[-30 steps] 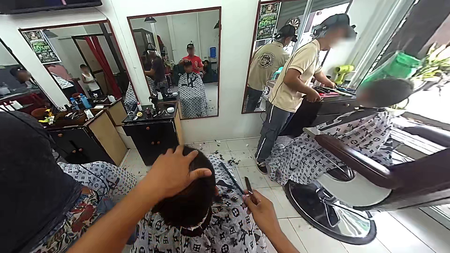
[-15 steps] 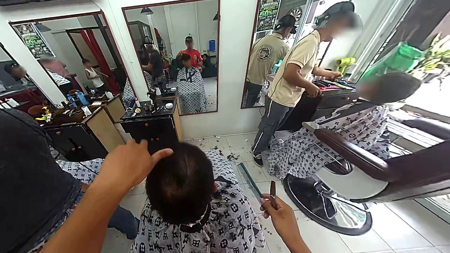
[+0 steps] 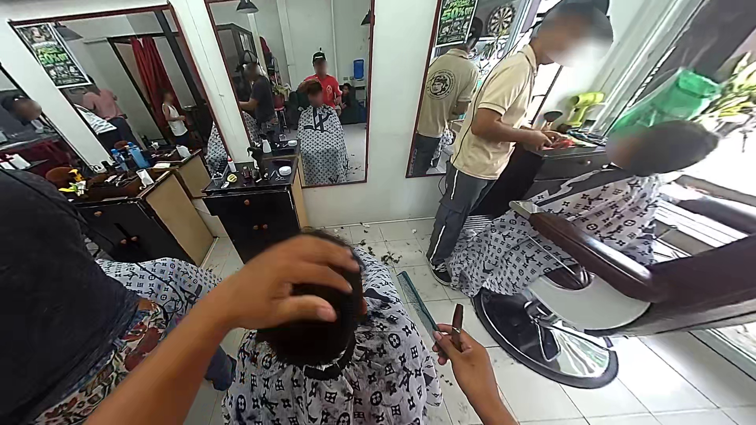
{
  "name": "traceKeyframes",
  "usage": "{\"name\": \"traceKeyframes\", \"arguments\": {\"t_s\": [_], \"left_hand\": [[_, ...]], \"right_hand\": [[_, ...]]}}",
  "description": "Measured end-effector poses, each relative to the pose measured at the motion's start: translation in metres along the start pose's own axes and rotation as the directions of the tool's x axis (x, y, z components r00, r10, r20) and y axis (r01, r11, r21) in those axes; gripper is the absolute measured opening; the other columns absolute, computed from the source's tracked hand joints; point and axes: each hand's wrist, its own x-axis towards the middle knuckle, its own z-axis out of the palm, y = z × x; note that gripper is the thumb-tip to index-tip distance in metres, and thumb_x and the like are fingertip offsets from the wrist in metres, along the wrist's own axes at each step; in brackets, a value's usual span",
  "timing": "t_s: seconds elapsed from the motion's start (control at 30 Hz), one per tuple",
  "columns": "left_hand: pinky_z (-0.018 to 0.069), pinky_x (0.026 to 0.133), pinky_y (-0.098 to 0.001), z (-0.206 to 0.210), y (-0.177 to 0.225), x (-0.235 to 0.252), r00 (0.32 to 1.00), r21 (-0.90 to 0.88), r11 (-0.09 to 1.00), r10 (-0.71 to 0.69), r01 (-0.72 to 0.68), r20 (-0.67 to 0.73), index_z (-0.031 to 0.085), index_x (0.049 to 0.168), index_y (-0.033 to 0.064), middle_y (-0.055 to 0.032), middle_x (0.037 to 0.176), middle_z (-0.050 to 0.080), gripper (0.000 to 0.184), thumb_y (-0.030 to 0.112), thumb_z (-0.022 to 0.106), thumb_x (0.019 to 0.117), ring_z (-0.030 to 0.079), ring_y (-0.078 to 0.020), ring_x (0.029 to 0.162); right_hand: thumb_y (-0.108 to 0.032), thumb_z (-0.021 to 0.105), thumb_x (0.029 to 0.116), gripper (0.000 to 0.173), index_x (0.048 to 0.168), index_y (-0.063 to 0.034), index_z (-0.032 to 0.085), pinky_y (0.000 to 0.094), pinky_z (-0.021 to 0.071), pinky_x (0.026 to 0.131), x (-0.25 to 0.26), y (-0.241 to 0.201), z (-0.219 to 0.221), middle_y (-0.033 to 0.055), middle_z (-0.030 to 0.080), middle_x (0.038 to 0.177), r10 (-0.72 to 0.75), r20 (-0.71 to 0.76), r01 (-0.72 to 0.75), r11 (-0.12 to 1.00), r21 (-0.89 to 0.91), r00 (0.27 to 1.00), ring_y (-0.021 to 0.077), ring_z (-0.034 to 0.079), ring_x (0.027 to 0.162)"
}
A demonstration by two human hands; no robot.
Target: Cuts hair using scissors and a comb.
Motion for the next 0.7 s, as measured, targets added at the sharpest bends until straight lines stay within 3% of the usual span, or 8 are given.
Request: {"name": "traceKeyframes", "arguments": {"t_s": [0.1, 0.23, 0.27, 0.33, 0.43, 0.57, 0.63, 0.7], "left_hand": [[0.0513, 0.109, -0.0412, -0.017, 0.002, -0.013, 0.937, 0.137, 0.983, -0.068, 0.122, -0.342, 0.076, 0.108, 0.0129, -0.0021, 0.129, 0.068, 0.062, 0.062, 0.038, 0.1046, 0.059, -0.0186, 0.129], [0.0547, 0.095, -0.0547, 0.010, -0.006, -0.026, 0.964, 0.621, 0.741, -0.249, 0.254, -0.096, 0.068, 0.134, 0.0177, -0.0114, 0.140, 0.063, 0.075, 0.073, 0.031, 0.0986, 0.062, -0.0320, 0.127], [0.0585, 0.077, -0.0552, 0.015, -0.008, -0.033, 0.964, 0.708, 0.661, -0.240, 0.250, -0.116, 0.071, 0.128, 0.0141, -0.0140, 0.126, 0.070, 0.079, 0.074, 0.030, 0.0978, 0.070, -0.0353, 0.111], [0.0522, 0.050, -0.0523, 0.006, -0.006, -0.050, 0.941, 0.777, 0.530, -0.218, 0.338, -0.260, 0.074, 0.088, 0.0044, -0.0155, 0.081, 0.069, 0.080, 0.070, 0.029, 0.1003, 0.069, -0.0352, 0.068], [0.0413, 0.043, -0.0497, -0.018, 0.006, -0.064, 0.863, 0.790, 0.347, -0.233, 0.505, -0.449, 0.062, 0.067, -0.0016, -0.0176, 0.059, 0.055, 0.081, 0.062, 0.029, 0.1053, 0.058, -0.0367, 0.050], [0.0575, 0.064, -0.0496, 0.006, 0.026, -0.038, 0.913, 0.793, 0.466, -0.099, 0.393, -0.395, 0.075, 0.097, 0.0036, -0.0174, 0.096, 0.074, 0.061, 0.053, 0.040, 0.1061, 0.073, -0.0356, 0.086], [0.0589, 0.082, -0.0462, 0.030, 0.028, -0.024, 0.964, 0.780, 0.581, -0.029, 0.232, -0.264, 0.074, 0.115, 0.0109, -0.0125, 0.120, 0.073, 0.059, 0.054, 0.035, 0.1074, 0.071, -0.0306, 0.110], [0.0576, 0.084, -0.0458, 0.045, 0.021, -0.024, 0.971, 0.761, 0.614, -0.035, 0.208, -0.237, 0.073, 0.121, 0.0133, -0.0112, 0.128, 0.071, 0.063, 0.057, 0.030, 0.1072, 0.068, -0.0301, 0.117]], "right_hand": [[-0.002, 0.062, 0.0977, 0.016, 0.112, 0.0043, 0.067, 0.0189, 0.0535, 0.052, -0.002, 0.005, -0.003, 0.0003, 0.068, 0.069, 0.020, -0.027, -0.019, 1.000, 0.021, 0.999, 0.0036, 0.062, 0.054], [-0.001, 0.062, 0.0974, 0.016, 0.112, 0.0039, 0.067, 0.0191, 0.0541, 0.052, 0.000, 0.001, -0.003, 0.0004, 0.069, 0.068, 0.014, -0.046, -0.013, 1.000, 0.027, 0.999, 0.0036, 0.063, 0.054], [0.000, 0.061, 0.0972, 0.016, 0.111, 0.0040, 0.066, 0.0191, 0.0543, 0.052, 0.001, -0.002, -0.001, 0.0001, 0.068, 0.068, 0.009, -0.049, -0.007, 0.999, 0.031, 0.999, 0.0036, 0.063, 0.054], [0.000, 0.061, 0.0969, 0.015, 0.110, 0.0038, 0.067, 0.0187, 0.0545, 0.052, 0.002, -0.009, 0.001, -0.0005, 0.069, 0.068, -0.006, -0.058, 0.009, 0.999, 0.049, 0.998, 0.0035, 0.064, 0.054], [-0.001, 0.061, 0.0972, 0.016, 0.111, 0.0030, 0.067, 0.0188, 0.0542, 0.053, 0.004, -0.017, 0.007, -0.0005, 0.068, 0.068, -0.016, -0.063, 0.019, 0.998, 0.053, 0.998, 0.0034, 0.063, 0.054], [-0.010, 0.061, 0.0974, 0.023, 0.113, 0.0054, 0.068, 0.0138, 0.0540, 0.059, 0.010, -0.049, 0.024, -0.0031, 0.070, 0.077, -0.328, -0.127, 0.325, 0.945, -0.043, 0.936, -0.0035, 0.063, 0.062], [-0.017, 0.062, 0.1003, 0.026, 0.112, 0.0054, 0.070, 0.0117, 0.0556, 0.068, 0.013, -0.082, 0.036, 0.0002, 0.074, 0.088, -0.631, -0.133, 0.618, 0.775, -0.129, 0.764, -0.0057, 0.066, 0.073], [-0.024, 0.062, 0.1032, 0.027, 0.110, -0.0004, 0.074, 0.0163, 0.0564, 0.077, 0.012, -0.121, 0.046, 0.0064, 0.074, 0.089, -0.842, -0.087, 0.803, 0.536, -0.261, 0.533, 0.0027, 0.068, 0.080]]}}
